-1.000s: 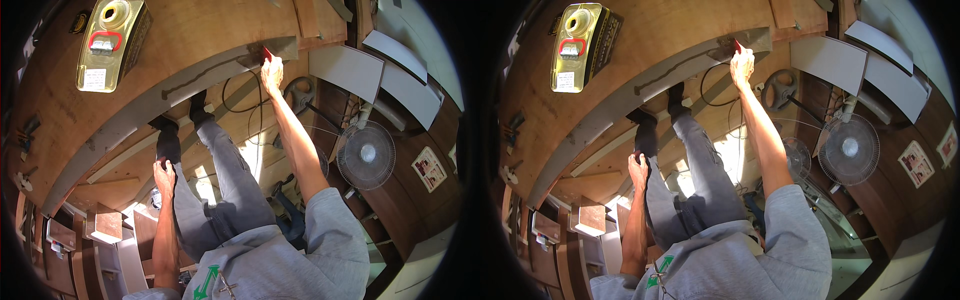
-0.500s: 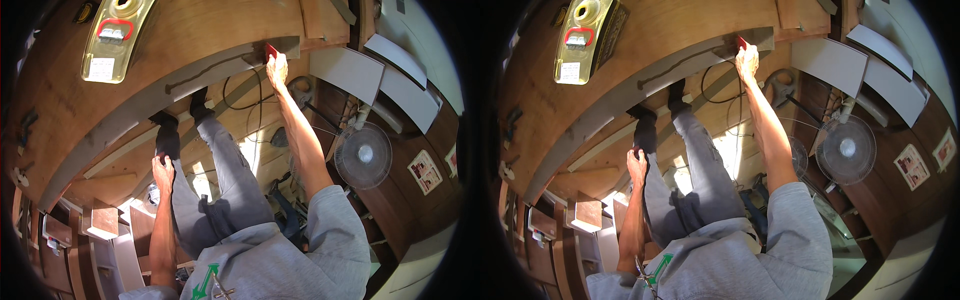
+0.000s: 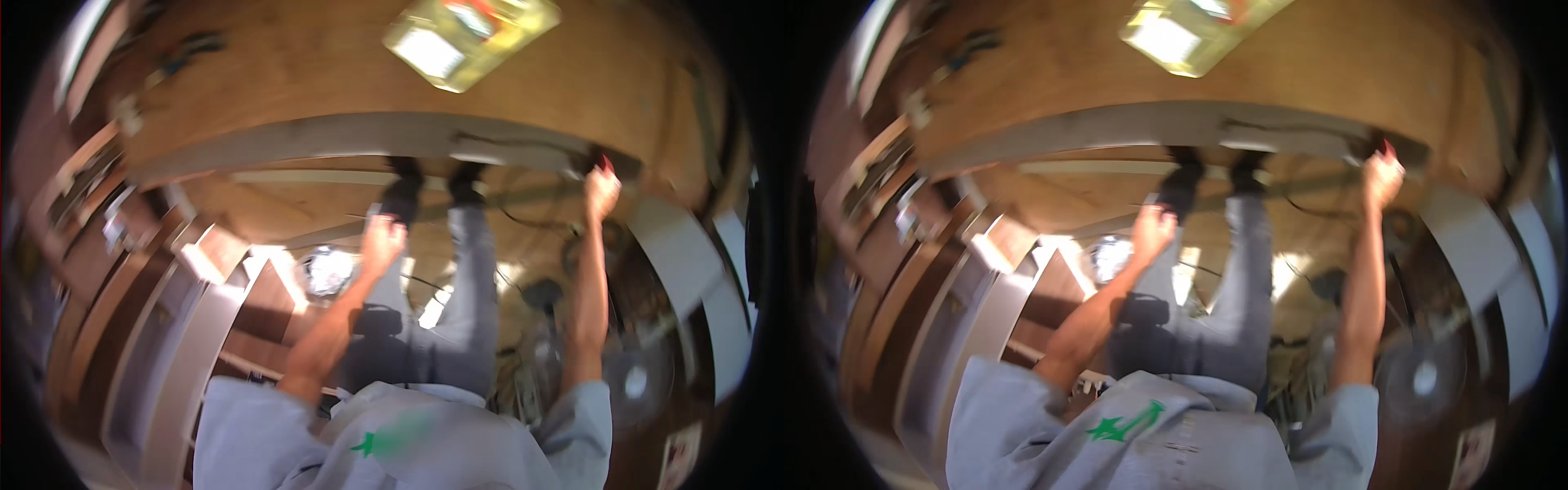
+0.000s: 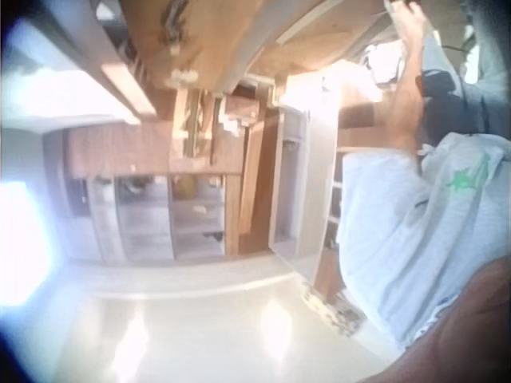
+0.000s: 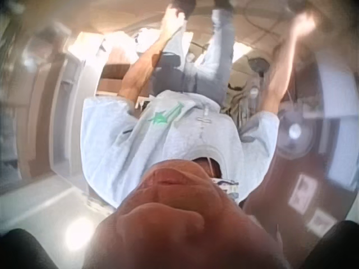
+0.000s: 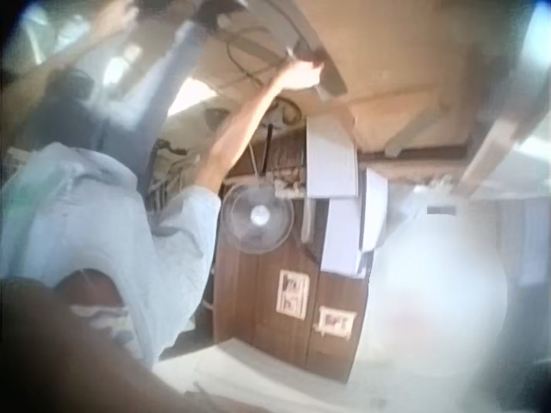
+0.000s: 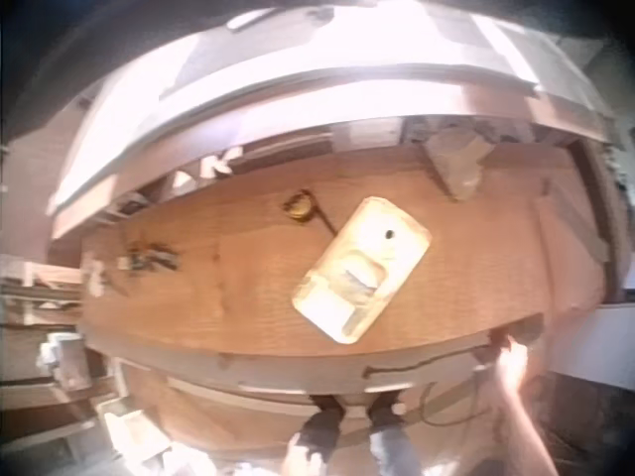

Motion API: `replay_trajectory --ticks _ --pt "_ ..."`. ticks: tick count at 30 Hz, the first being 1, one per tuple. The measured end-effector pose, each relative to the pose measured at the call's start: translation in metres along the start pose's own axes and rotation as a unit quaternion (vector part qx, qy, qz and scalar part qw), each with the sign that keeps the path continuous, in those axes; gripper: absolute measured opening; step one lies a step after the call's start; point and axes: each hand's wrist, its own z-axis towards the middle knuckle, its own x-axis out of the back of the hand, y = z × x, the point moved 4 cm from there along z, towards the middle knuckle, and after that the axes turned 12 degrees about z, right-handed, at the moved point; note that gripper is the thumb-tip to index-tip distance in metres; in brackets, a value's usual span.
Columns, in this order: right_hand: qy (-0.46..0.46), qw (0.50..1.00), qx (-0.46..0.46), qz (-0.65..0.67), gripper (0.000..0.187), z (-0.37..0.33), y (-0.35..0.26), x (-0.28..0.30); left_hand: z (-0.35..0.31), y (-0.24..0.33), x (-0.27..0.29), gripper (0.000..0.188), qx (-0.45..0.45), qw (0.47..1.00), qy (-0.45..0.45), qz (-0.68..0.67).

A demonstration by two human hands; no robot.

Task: The person pours adhesive from a metal can onto a curved wooden plank and spreads it across the length of the surface using a red spreader.

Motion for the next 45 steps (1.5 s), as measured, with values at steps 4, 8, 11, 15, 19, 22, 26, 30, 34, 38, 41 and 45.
replay_trajectory --ticks 4,8,11,15,19,22,26,30,34,38,41,45 --pt "0.033 0.975 0.206 -0.074 0.035 0.035 0.076 0.007 0.005 0.014 -0.009 0.042 0.047 0.995 -0.088 0.02" --pt "0.005 0.995 0.028 -0.097 0.034 0.045 0.108 -0.02 0.002 0.005 -0.01 0.045 0.082 0.99 -0.111 0.025" --pt "0.025 0.986 0.114 -0.121 0.031 0.03 0.078 -0.016 0.002 -0.003 -0.008 0.042 0.068 0.994 -0.076 0.027" --pt "-0.01 0.998 0.05 -0.026 0.032 -0.017 -0.032 -0.004 -0.003 -0.013 -0.004 0.035 0.035 0.999 -0.002 -0.021" --pt "0.029 0.999 0.009 -0.028 0.029 0.009 0.012 -0.005 0.002 0.007 -0.009 0.032 0.007 0.999 -0.052 0.012" --pt "0.043 0.997 0.041 -0.059 0.034 0.003 0.015 -0.01 0.006 0.015 -0.005 0.033 0.038 0.994 -0.093 0.039" --pt "0.034 0.999 0.014 -0.018 0.032 -0.004 0.006 -0.008 0.007 0.014 -0.005 0.035 0.034 0.992 -0.105 0.054" --pt "0.038 0.999 0.022 0.016 0.024 -0.009 -0.009 -0.012 0.006 0.014 -0.003 0.034 0.026 0.994 -0.096 0.053" --pt "0.052 0.993 0.105 -0.018 0.026 -0.011 -0.012 -0.016 0.008 0.016 -0.004 0.033 0.008 0.994 -0.09 0.068" --pt "0.028 0.995 0.096 0.007 0.027 -0.021 -0.023 -0.028 0.007 0.014 -0.004 0.033 0.016 0.992 -0.095 0.082" --pt "0.037 0.995 0.089 0.035 0.026 -0.032 -0.033 -0.028 0.006 0.015 -0.004 0.033 0.008 0.993 -0.093 0.071" --pt "0.021 0.993 0.107 0.045 0.023 -0.041 -0.038 -0.027 0.008 0.021 -0.008 0.033 0.0 0.993 -0.094 0.067"
